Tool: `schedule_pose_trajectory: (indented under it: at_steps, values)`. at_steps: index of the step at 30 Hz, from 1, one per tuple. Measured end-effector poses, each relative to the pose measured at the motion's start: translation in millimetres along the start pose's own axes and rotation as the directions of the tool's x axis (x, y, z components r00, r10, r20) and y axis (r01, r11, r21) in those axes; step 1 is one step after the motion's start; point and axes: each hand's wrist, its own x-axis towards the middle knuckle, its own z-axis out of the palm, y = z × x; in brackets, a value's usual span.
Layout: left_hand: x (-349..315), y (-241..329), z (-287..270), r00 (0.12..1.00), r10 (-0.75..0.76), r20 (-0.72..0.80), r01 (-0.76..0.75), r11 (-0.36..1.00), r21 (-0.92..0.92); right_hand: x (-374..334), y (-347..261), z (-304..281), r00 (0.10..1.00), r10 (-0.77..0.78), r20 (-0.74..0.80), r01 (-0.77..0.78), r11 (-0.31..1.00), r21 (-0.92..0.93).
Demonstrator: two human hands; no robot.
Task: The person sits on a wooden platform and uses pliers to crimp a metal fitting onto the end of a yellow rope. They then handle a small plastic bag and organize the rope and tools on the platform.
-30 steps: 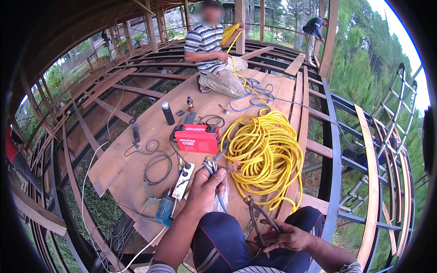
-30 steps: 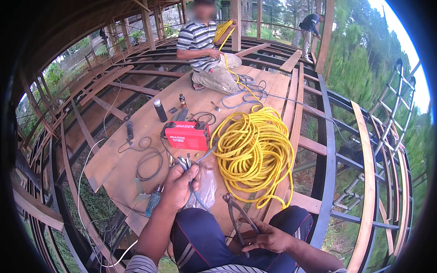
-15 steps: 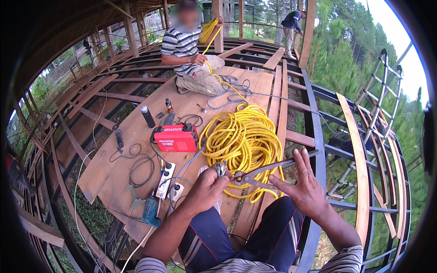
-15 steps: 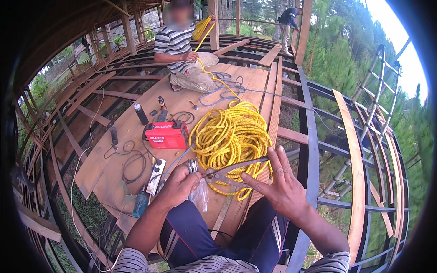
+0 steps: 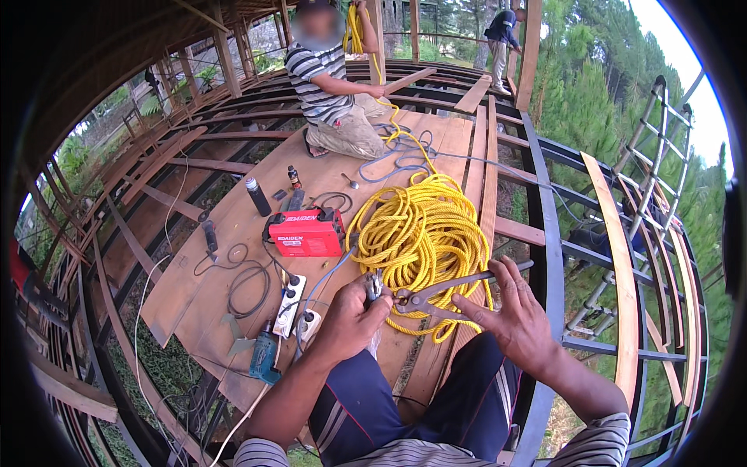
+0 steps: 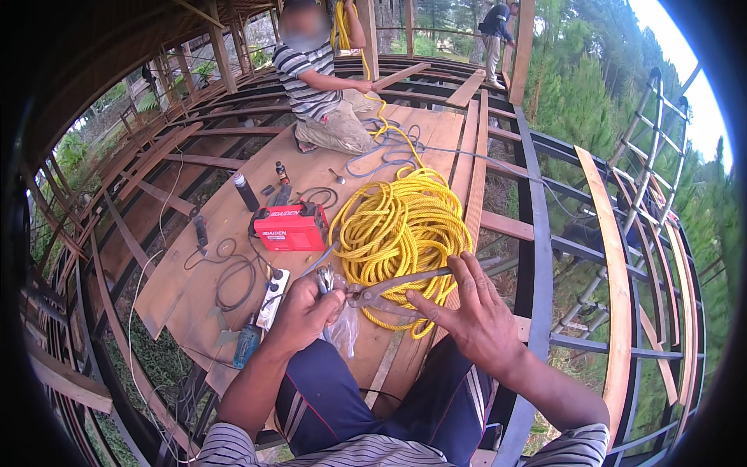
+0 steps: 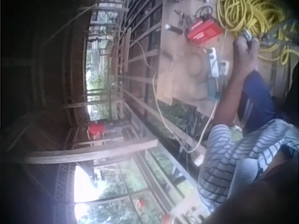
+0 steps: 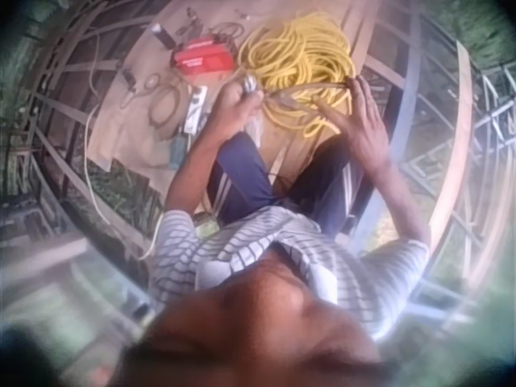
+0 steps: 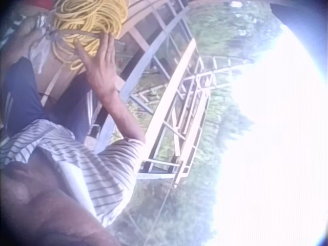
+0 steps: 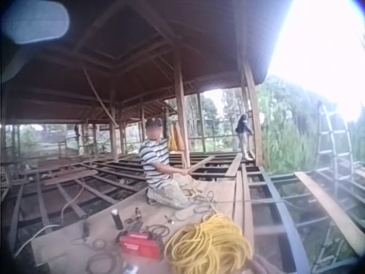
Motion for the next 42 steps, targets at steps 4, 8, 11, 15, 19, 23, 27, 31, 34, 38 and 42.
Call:
schedule_pose_trajectory:
  at_steps: [4, 8, 11, 15, 19, 23, 27, 31, 34, 38, 42]
  values:
    - [-4.4, -3.7, -6.4, 1.000, 0.010, 0.013, -0.009, 0.994, -0.105, 4.2, -3.5, 5.9, 0.999, -0.040, 0.003, 0.040, 0.999, 0.007]
    - [-5.9, -2.3, -7.8, 0.999, 0.030, -0.013, -0.032, 0.981, -0.193, 4.5, -12.2, -4.0, 0.980, -0.065, 0.190, 0.069, 0.998, -0.014]
    - [-8.6, 1.6, -8.2, 0.997, 0.069, 0.034, -0.063, 0.985, -0.159, -7.6, -6.7, 8.4, 0.878, -0.179, 0.445, -0.076, 0.864, 0.498]
    - [-4.3, -6.6, -13.5, 0.971, 0.147, 0.191, -0.128, 0.986, -0.108, -27.8, -5.9, 22.8, 0.613, -0.569, 0.548, -0.725, -0.131, 0.676]
    - [-7.5, -7.1, -12.0, 0.907, 0.228, 0.354, -0.152, 0.961, -0.230, -52.7, -1.0, 49.5, 0.575, -0.768, 0.282, -0.818, -0.549, 0.173]
    - [-8.9, -17.9, -10.6, 0.921, 0.126, 0.368, -0.055, 0.979, -0.199, -61.2, 0.2, 64.9, 0.589, -0.771, 0.243, -0.808, -0.563, 0.174]
    - [-6.4, -14.9, -2.3, 0.948, 0.104, 0.302, -0.032, 0.971, -0.235, -65.8, -29.6, 53.0, 0.669, -0.663, 0.336, -0.743, -0.607, 0.283]
    - [-9.7, -4.6, -13.5, 0.970, 0.085, 0.228, -0.040, 0.980, -0.197, -54.7, -56.0, 56.6, 0.696, -0.624, 0.355, -0.715, -0.645, 0.270]
    - [-8.7, -15.1, -23.6, 0.976, 0.101, 0.194, -0.069, 0.983, -0.168, -45.4, -55.3, 59.7, 0.681, -0.664, 0.309, -0.729, -0.657, 0.192]
    - [-11.2, -2.6, -21.8, 0.971, 0.133, 0.201, -0.083, 0.967, -0.240, -58.6, -51.7, 48.1, 0.663, -0.689, 0.292, -0.740, -0.662, 0.118]
    - [-3.8, -15.5, -48.0, 0.996, -0.050, 0.076, 0.081, 0.863, -0.498, -62.3, -62.6, 10.3, 0.827, -0.285, 0.485, -0.523, -0.072, 0.849]
